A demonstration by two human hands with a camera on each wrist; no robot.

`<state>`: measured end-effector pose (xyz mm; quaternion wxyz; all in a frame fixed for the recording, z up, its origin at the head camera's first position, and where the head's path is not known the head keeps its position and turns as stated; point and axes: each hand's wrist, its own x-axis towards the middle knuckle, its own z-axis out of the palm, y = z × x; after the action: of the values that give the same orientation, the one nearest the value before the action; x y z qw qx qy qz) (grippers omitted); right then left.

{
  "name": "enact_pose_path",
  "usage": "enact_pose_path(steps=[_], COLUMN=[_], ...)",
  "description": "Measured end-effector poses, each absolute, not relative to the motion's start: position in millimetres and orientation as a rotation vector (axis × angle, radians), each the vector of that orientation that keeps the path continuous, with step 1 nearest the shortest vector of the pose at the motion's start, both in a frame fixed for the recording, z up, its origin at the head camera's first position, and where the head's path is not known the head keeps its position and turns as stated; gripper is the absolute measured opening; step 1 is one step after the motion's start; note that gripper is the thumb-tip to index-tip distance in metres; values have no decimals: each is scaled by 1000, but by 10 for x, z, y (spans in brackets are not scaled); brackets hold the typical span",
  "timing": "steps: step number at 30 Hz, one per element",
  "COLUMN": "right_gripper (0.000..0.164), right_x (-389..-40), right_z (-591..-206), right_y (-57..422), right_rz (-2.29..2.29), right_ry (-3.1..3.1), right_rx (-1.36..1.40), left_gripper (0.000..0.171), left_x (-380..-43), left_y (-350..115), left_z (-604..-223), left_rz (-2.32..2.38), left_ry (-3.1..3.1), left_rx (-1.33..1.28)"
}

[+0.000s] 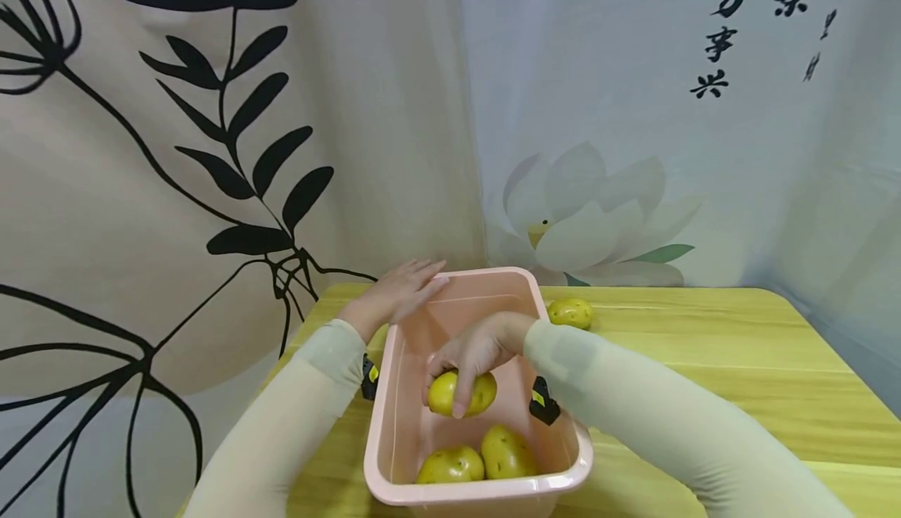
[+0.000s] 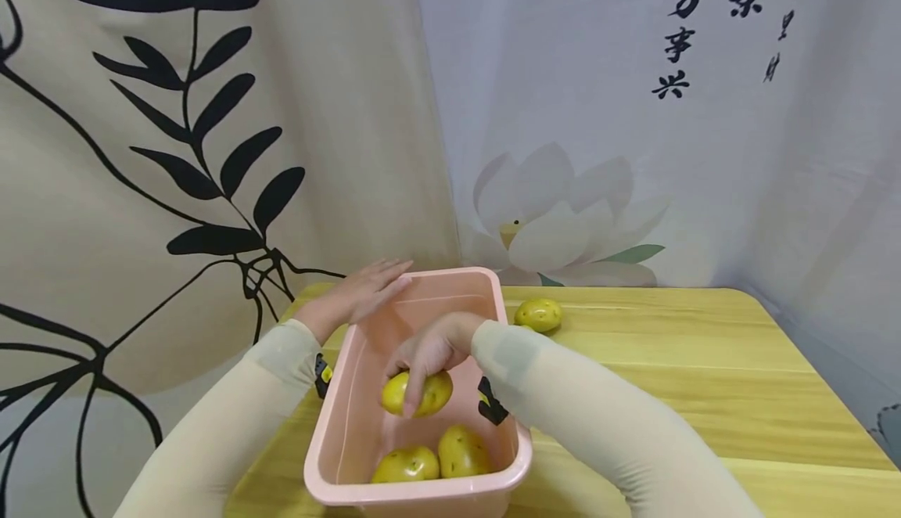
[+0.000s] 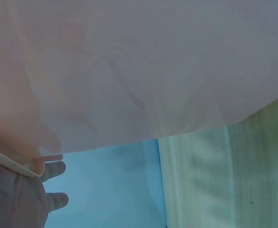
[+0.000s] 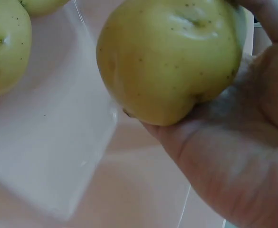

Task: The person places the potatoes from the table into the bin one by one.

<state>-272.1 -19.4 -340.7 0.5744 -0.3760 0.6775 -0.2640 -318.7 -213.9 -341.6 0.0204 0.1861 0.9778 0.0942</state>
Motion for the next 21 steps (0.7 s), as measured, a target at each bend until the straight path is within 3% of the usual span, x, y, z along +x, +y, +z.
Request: enact_pose_path(steps=[13, 21], right_gripper=[47, 41], right_x=[-2704, -2681], right_z=[-3423, -3435], right_y=[-210, -255], right_rz=[-576, -612], right_ry=[1470, 1406], right_rx=[-928, -932], left_gripper=[70, 72], left_x=[-3173, -3179], left_y=[-2132, -2143], left_z=[-3417, -3420], left_rz=[292, 275], left_ry=[3041, 3047], left_rx=[598, 592])
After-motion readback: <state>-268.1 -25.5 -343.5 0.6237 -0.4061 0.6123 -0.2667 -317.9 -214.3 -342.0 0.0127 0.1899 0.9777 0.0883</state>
